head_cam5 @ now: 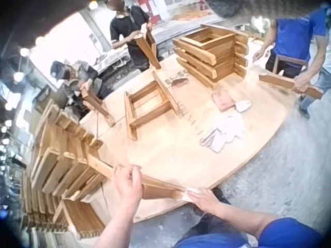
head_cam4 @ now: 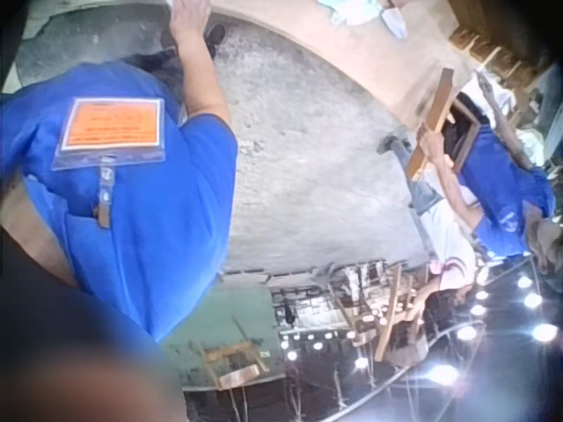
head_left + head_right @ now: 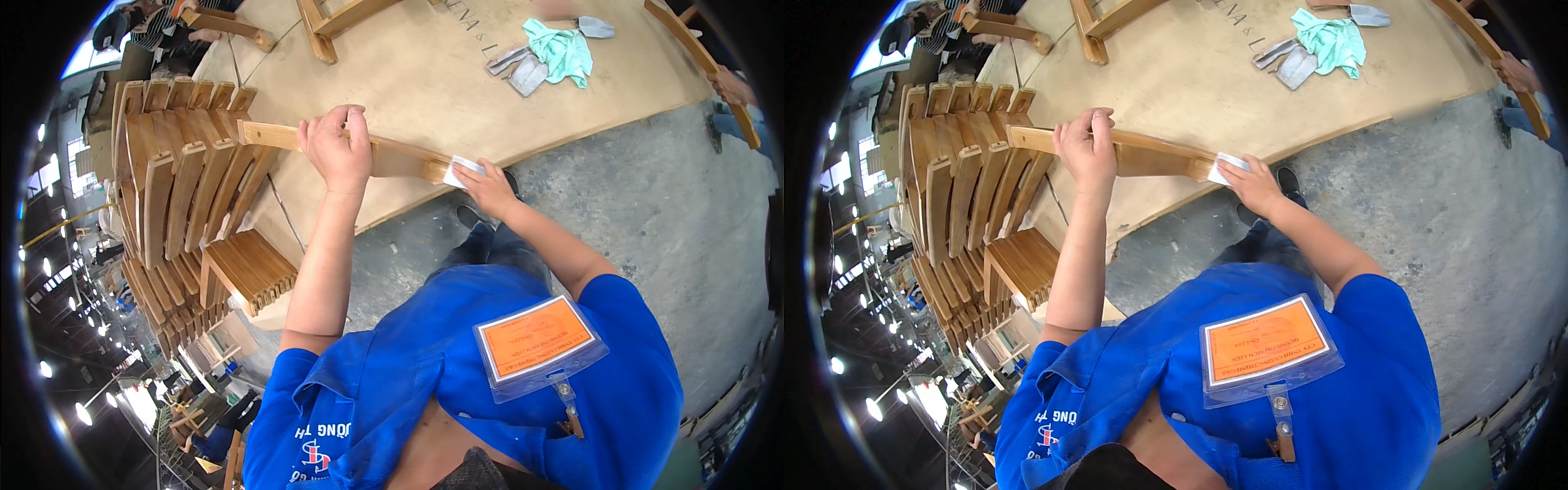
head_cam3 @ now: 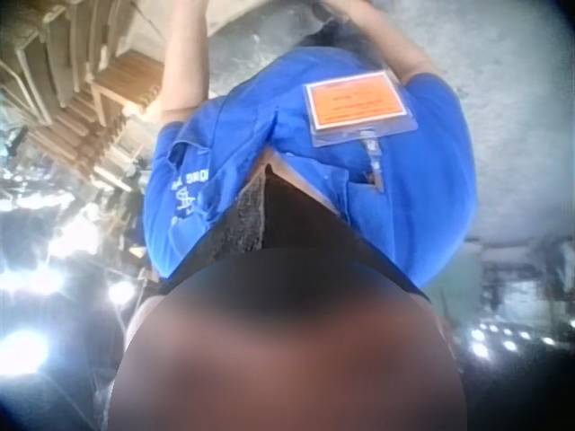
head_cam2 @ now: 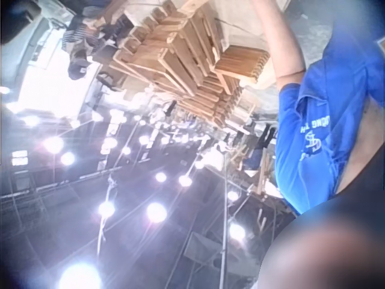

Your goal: The person wipes wooden chair frames with a cloth, handling them one at a time on a workbench. They rotate the frames to access different sides and stack the cleaned frames on a pile.

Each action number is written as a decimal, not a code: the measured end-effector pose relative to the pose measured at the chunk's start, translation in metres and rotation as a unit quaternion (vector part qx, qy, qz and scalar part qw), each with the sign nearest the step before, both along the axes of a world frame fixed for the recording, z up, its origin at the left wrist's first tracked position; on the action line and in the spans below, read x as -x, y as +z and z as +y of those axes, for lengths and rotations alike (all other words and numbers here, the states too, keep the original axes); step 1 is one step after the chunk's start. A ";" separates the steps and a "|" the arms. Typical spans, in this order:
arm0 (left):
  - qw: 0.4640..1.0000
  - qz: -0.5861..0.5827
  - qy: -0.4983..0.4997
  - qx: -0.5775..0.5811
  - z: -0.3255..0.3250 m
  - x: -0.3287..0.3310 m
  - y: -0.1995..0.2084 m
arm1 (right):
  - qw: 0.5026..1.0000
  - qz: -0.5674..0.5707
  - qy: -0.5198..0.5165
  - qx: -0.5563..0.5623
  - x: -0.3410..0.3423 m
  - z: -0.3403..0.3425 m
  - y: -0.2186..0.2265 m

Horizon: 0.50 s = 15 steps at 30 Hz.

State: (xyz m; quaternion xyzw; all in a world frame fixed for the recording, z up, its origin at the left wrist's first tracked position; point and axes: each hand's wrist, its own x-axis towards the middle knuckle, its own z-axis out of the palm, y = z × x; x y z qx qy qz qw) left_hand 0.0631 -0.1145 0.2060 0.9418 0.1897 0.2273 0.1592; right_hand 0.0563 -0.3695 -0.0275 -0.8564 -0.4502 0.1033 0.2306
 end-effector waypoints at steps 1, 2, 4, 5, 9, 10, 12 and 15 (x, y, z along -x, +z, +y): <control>1.000 0.001 -0.002 0.000 0.000 0.000 0.000 | 1.000 0.010 -0.006 0.004 0.000 -0.008 0.002; 1.000 0.002 -0.003 0.001 0.000 0.001 0.001 | 0.999 0.038 -0.006 0.038 -0.001 -0.011 0.004; 1.000 -0.012 -0.005 0.005 0.000 0.000 0.000 | 0.999 0.024 -0.022 0.024 -0.001 -0.012 0.010; 1.000 -0.013 -0.005 0.008 0.000 0.002 0.000 | 1.000 0.017 -0.020 0.017 -0.001 -0.004 0.011; 1.000 -0.018 -0.009 0.003 0.000 -0.002 -0.003 | 0.999 -0.044 0.023 -0.021 -0.006 0.045 0.014; 1.000 -0.020 -0.010 0.000 0.000 -0.003 -0.003 | 0.996 -0.071 0.030 -0.046 -0.007 0.057 0.014; 1.000 -0.024 -0.009 -0.009 0.001 -0.001 0.000 | 0.997 -0.057 0.042 -0.010 -0.008 0.064 0.014; 0.999 -0.038 -0.005 -0.008 -0.002 -0.003 0.002 | 0.996 -0.061 0.065 -0.008 -0.009 0.039 0.013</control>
